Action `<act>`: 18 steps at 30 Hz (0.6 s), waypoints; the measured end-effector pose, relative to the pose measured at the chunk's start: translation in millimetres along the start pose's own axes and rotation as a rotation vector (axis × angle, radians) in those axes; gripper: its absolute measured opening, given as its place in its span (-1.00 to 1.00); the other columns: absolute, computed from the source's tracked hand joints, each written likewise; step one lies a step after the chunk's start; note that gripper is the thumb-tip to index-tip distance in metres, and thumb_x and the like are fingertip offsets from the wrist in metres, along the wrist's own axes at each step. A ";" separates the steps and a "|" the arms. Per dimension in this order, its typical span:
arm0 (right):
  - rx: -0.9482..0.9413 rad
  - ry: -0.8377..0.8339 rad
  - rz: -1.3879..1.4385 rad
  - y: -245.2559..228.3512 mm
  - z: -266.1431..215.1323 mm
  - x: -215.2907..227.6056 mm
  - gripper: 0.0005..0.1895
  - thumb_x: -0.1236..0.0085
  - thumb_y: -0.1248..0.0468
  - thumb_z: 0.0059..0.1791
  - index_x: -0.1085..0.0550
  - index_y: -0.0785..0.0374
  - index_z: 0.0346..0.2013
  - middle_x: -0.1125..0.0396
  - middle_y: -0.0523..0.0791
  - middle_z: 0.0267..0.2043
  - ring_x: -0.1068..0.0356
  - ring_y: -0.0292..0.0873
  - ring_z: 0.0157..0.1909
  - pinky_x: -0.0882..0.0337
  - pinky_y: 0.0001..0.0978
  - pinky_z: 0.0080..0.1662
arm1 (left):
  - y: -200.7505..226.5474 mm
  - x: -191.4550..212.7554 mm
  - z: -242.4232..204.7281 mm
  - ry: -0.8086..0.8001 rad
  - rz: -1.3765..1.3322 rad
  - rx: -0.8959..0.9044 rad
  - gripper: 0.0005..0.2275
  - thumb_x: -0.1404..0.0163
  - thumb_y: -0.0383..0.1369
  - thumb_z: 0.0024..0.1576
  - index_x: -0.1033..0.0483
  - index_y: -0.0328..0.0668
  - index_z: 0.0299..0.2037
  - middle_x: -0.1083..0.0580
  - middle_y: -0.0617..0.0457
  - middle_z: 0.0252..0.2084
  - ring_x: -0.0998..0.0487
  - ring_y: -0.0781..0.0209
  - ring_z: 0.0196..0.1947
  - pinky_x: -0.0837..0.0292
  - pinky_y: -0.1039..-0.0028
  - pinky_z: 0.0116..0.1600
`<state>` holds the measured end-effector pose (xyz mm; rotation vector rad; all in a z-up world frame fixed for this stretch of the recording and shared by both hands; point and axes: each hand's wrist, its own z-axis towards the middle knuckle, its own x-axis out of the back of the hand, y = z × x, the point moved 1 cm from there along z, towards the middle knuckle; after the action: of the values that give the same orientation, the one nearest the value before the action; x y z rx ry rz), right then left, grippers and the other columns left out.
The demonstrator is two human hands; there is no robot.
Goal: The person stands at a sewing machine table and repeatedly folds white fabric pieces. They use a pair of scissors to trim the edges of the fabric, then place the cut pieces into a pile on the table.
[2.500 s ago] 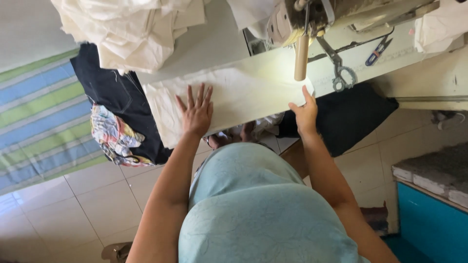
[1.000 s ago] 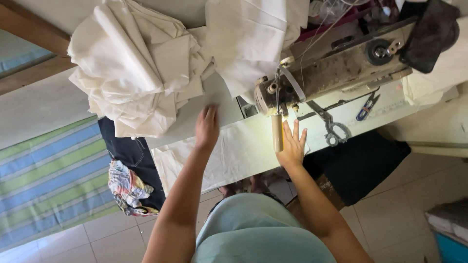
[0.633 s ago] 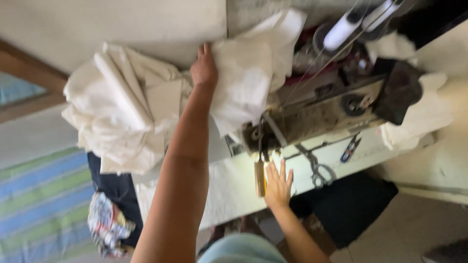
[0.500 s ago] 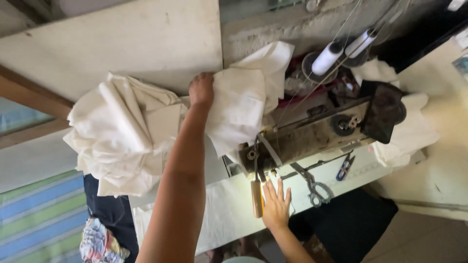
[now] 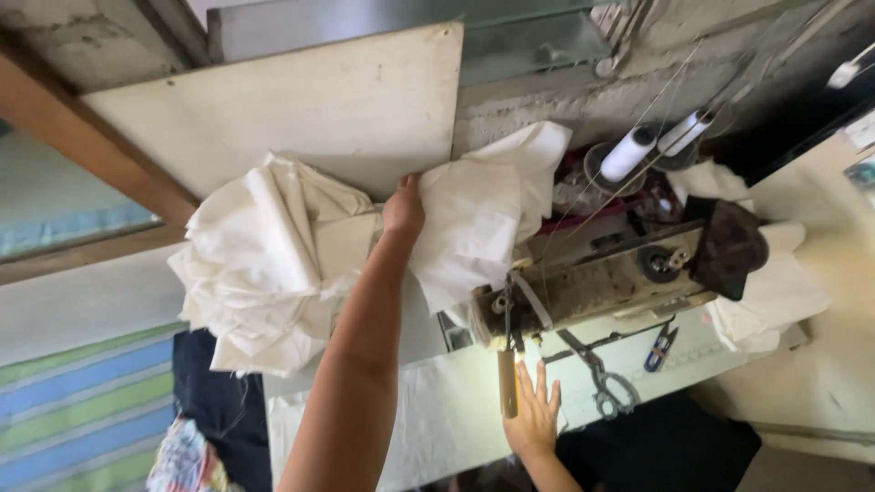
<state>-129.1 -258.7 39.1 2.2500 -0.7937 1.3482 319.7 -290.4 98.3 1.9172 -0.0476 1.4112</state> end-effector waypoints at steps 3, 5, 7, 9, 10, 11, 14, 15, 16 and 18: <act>0.048 0.207 0.020 6.8 10.2 -27.6 -0.32 0.24 0.02 0.01 -0.06 -0.02 0.45 0.18 -0.28 0.58 0.50 0.07 0.63 0.41 0.27 0.47 | 17.7 6.2 4.2 -0.010 0.043 -0.074 -0.50 0.28 -0.59 0.15 -0.13 0.05 0.32 -0.24 -0.15 0.30 -0.54 -0.42 -0.17 -0.43 -0.16 -0.16; 0.109 0.494 -0.037 16.4 23.6 -54.9 -0.26 0.22 -0.01 -0.07 -0.06 -0.02 0.43 0.19 -0.23 0.59 0.50 0.09 0.67 0.44 0.28 0.49 | 8.4 -11.7 32.5 0.056 0.033 -0.102 -0.64 0.30 -0.49 0.19 -0.29 0.03 0.19 -0.34 -0.16 0.16 -0.53 -0.37 -0.12 -0.44 -0.16 -0.15; 0.186 0.760 -0.086 17.6 21.6 -52.4 -0.20 0.19 -0.03 -0.14 -0.06 -0.02 0.42 0.21 -0.18 0.60 0.49 0.11 0.70 0.47 0.30 0.51 | -4.5 -25.8 50.1 0.111 0.034 -0.105 -0.70 0.33 -0.38 0.22 -0.45 0.01 0.05 -0.43 -0.17 0.03 -0.51 -0.31 -0.07 -0.45 -0.15 -0.15; 0.046 0.138 -0.021 8.5 16.0 -24.4 -0.29 0.15 0.00 0.01 -0.04 -0.01 0.46 0.24 -0.21 0.60 0.58 0.10 0.63 0.47 0.30 0.47 | -15.9 -27.6 62.8 0.367 -0.115 -0.190 -0.87 0.12 -0.29 0.24 -0.50 0.01 -0.15 -0.54 -0.02 -0.12 -0.39 -0.23 -0.02 -0.23 -0.03 -0.03; 0.054 0.131 -0.012 11.5 19.0 -31.5 -0.29 0.15 0.00 0.01 -0.04 -0.01 0.46 0.24 -0.21 0.60 0.58 0.10 0.63 0.47 0.30 0.47 | -10.0 -6.1 35.0 0.363 -0.102 -0.184 -0.87 0.12 -0.29 0.24 -0.50 0.01 -0.15 -0.54 -0.02 -0.12 -0.39 -0.23 -0.02 -0.23 -0.03 -0.03; 0.053 0.183 0.005 13.8 20.4 -37.3 -0.22 0.06 -0.05 -0.04 -0.05 0.00 0.45 0.25 -0.27 0.60 0.55 0.07 0.64 0.42 0.26 0.48 | -5.0 17.4 5.2 0.288 -0.399 -0.258 -0.93 0.11 -0.34 0.26 -0.43 -0.05 -0.20 -0.50 0.07 -0.24 -0.38 0.04 -0.17 -0.25 0.22 -0.09; 0.168 0.457 0.082 12.2 8.6 -53.7 -0.26 0.08 0.08 -0.03 -0.09 -0.06 0.47 0.11 -0.26 0.57 0.35 0.08 0.62 0.29 0.26 0.48 | -0.8 63.0 -86.1 0.222 -0.734 -0.335 -0.92 0.07 -0.36 0.29 -0.47 -0.09 -0.12 -0.50 0.20 -0.28 -0.40 0.38 -0.26 -0.31 0.53 -0.12; 0.273 0.690 0.130 13.3 0.9 -57.7 -0.30 0.19 0.27 0.02 -0.12 -0.15 0.49 -0.03 -0.18 0.53 0.19 0.13 0.61 0.21 0.29 0.48 | -1.7 73.0 -118.2 0.243 -0.790 -0.352 -0.83 0.05 -0.33 0.30 -0.57 -0.09 0.00 -0.54 0.25 -0.21 -0.44 0.46 -0.19 -0.34 0.58 -0.11; 0.290 0.674 0.136 -3.1 1.0 -40.0 -0.30 0.19 0.27 0.02 -0.12 -0.15 0.49 -0.03 -0.18 0.53 0.19 0.13 0.61 0.21 0.29 0.48 | 4.1 94.4 -155.2 0.247 -0.781 -0.329 -0.83 0.05 -0.33 0.30 -0.57 -0.09 0.00 -0.54 0.25 -0.21 -0.44 0.46 -0.19 -0.34 0.58 -0.11; 0.692 0.705 0.723 -35.1 -22.4 -17.0 -0.69 0.03 0.37 0.09 -0.47 0.32 0.13 -0.39 0.04 0.18 -0.38 0.07 0.19 -0.33 -0.13 0.26 | 15.1 126.1 -240.3 0.118 -0.662 -0.223 -0.78 0.15 -0.26 0.32 -0.53 0.04 0.07 -0.58 0.24 -0.02 -0.52 0.34 0.00 -0.33 0.52 0.05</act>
<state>-127.6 -214.3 32.6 1.6492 -0.9974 2.8967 168.3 -115.1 240.4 1.4663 0.4309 1.0094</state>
